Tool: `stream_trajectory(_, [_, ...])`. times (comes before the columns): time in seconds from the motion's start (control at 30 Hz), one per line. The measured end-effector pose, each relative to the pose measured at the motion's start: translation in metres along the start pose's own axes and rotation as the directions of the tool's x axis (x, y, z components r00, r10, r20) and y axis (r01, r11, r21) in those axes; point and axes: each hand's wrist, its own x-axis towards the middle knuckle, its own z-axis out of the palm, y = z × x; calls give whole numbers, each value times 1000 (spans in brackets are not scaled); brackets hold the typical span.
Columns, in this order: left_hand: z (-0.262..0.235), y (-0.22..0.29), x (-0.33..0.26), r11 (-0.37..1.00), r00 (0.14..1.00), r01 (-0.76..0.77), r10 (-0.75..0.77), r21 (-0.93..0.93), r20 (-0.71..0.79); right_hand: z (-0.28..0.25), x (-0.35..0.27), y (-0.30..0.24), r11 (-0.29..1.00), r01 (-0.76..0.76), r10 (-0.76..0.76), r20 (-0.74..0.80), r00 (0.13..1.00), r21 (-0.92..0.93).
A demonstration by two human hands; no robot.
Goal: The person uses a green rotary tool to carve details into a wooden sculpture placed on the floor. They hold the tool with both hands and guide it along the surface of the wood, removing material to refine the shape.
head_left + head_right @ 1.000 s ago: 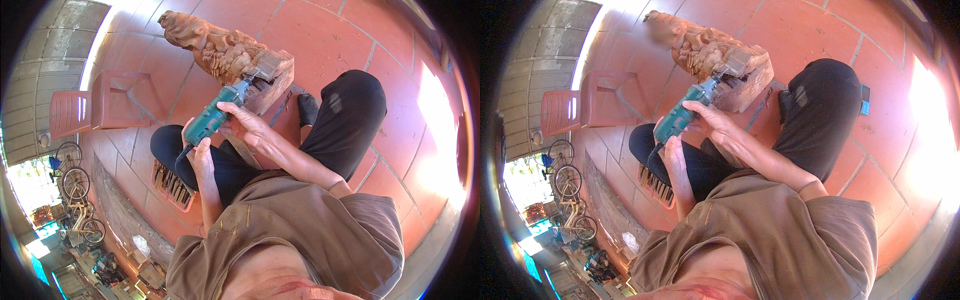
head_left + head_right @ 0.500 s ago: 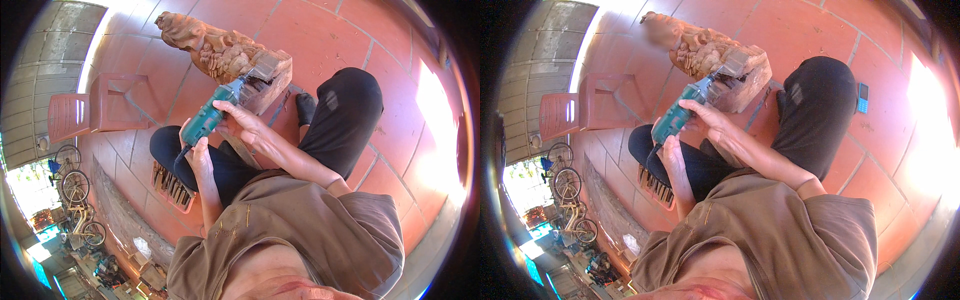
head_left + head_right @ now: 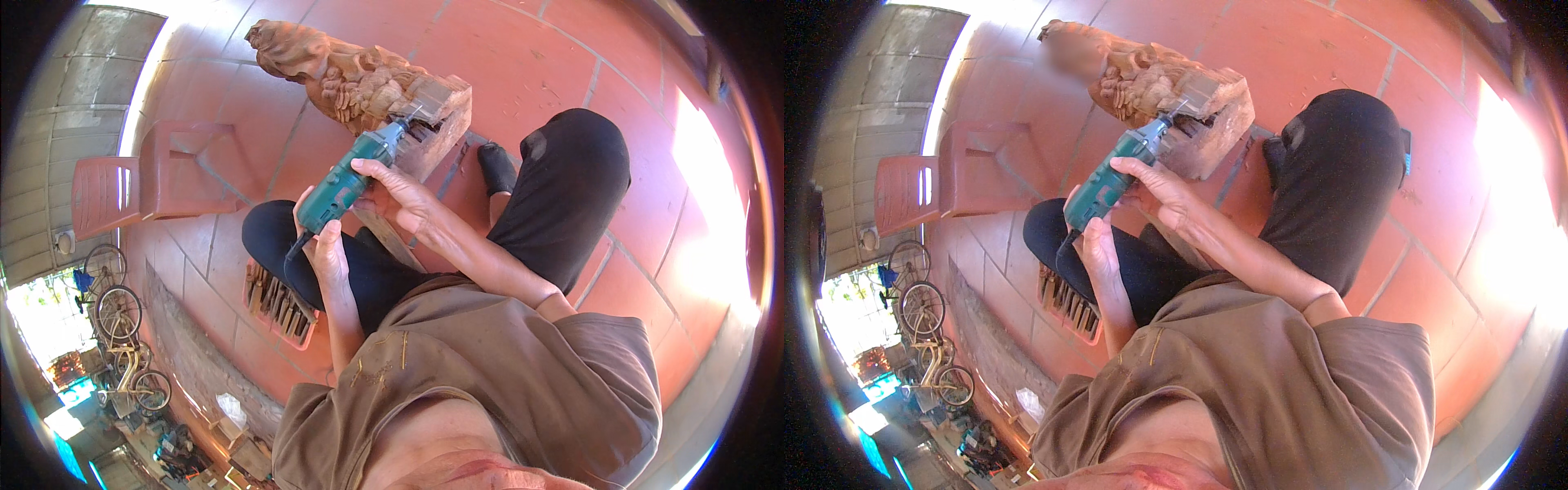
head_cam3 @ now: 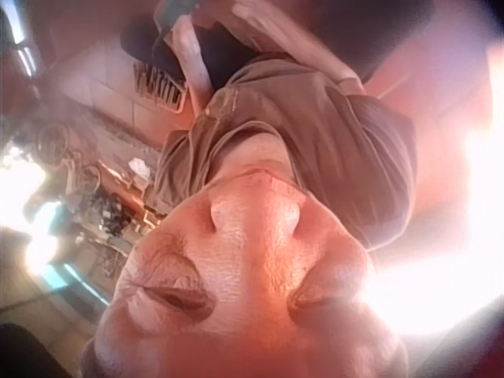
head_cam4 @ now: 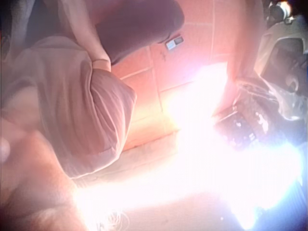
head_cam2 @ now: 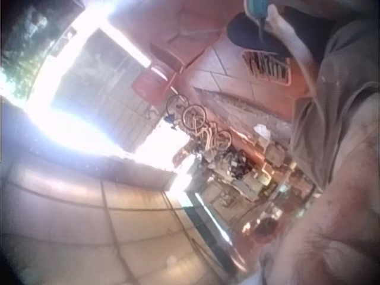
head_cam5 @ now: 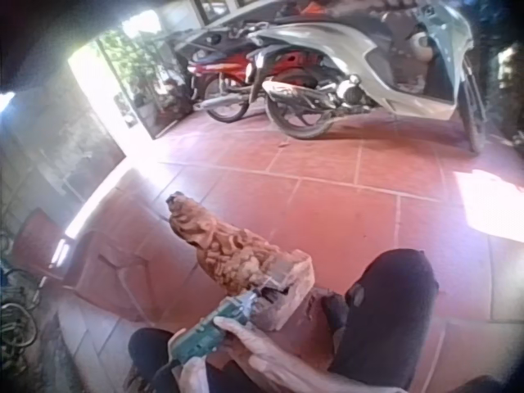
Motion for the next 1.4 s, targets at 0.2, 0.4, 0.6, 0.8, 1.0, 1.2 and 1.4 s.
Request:
stream_trajectory(0.2, [-2, -7, 2, 997, 991, -65, 59, 45, 121, -9, -6, -3, 999, 29, -29, -1, 1000, -18])
stream_trajectory(0.4, [11, -1, 0, 1000, 999, 11, -11, 0, 52, -13, -9, -4, 998, 37, -37, 3, 999, -49])
stream_trajectory(0.6, [10, -1, -2, 1000, 999, 4, -5, 16, 48, -13, -10, -5, 999, 6, -6, 4, 1000, -54])
stream_trajectory(0.8, [12, 2, -1, 1000, 999, 4, -6, 29, 50, -14, -9, -5, 1000, 6, -6, 25, 1000, -16])
stream_trajectory(1.0, [12, 2, 2, 999, 998, -11, 8, 40, 65, -16, -8, -5, 1000, 19, -19, 49, 999, -1])
stream_trajectory(1.2, [10, 1, 3, 999, 997, -18, 14, 50, 79, -15, -8, -6, 999, 20, -22, 59, 998, 32])
stream_trajectory(1.4, [17, 6, 2, 998, 997, -13, 8, 55, 77, -15, -8, -5, 999, 21, -23, 46, 999, 40])
